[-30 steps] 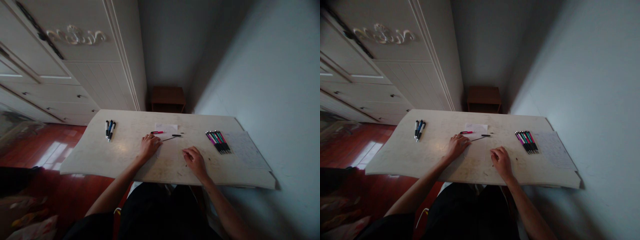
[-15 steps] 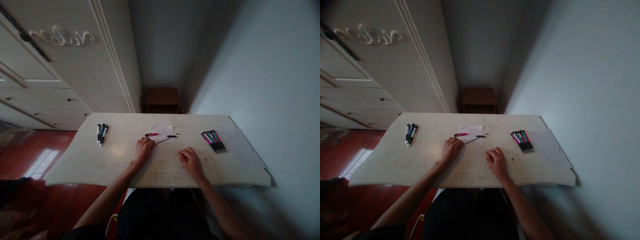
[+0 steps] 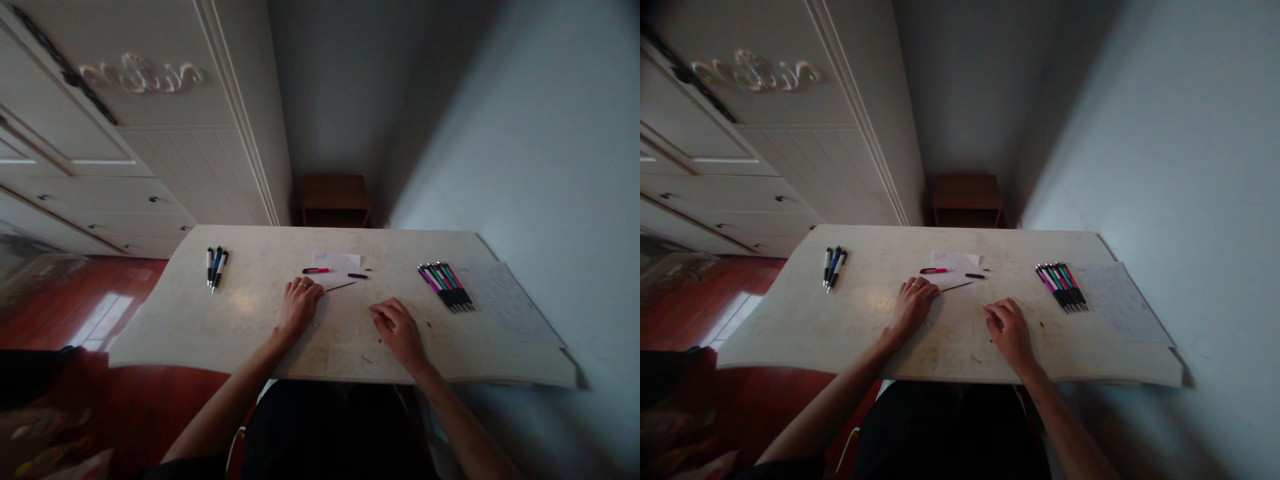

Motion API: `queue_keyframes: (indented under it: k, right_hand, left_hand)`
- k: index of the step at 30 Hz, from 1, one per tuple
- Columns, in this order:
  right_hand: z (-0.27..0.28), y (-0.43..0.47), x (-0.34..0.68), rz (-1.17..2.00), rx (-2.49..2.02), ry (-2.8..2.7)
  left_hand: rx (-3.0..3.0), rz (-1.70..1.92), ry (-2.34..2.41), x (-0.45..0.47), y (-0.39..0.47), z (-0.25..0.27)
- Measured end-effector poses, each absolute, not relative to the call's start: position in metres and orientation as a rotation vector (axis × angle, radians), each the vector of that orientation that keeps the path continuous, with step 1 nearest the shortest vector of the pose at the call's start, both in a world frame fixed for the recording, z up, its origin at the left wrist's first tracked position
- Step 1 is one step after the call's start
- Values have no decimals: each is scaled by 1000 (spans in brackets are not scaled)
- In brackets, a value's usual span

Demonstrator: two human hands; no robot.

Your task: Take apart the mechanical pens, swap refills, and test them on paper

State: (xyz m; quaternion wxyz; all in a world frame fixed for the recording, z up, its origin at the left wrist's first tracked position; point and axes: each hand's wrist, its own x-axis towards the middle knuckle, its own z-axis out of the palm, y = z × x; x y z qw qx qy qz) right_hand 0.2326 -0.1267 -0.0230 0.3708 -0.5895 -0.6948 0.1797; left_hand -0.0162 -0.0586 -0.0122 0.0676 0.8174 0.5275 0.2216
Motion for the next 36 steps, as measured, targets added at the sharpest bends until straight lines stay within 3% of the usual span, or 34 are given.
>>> queue_keyframes:
  k: [20, 36]
  right_hand:
    - [-24, -128, 233, 480, -1514, -1789]
    - [6, -75, 235, 888, -1337, -1492]
  left_hand:
    - [2580, 627, 1516, -16, -58, -21]
    - [2404, 918, 1118, -9, -11, -13]
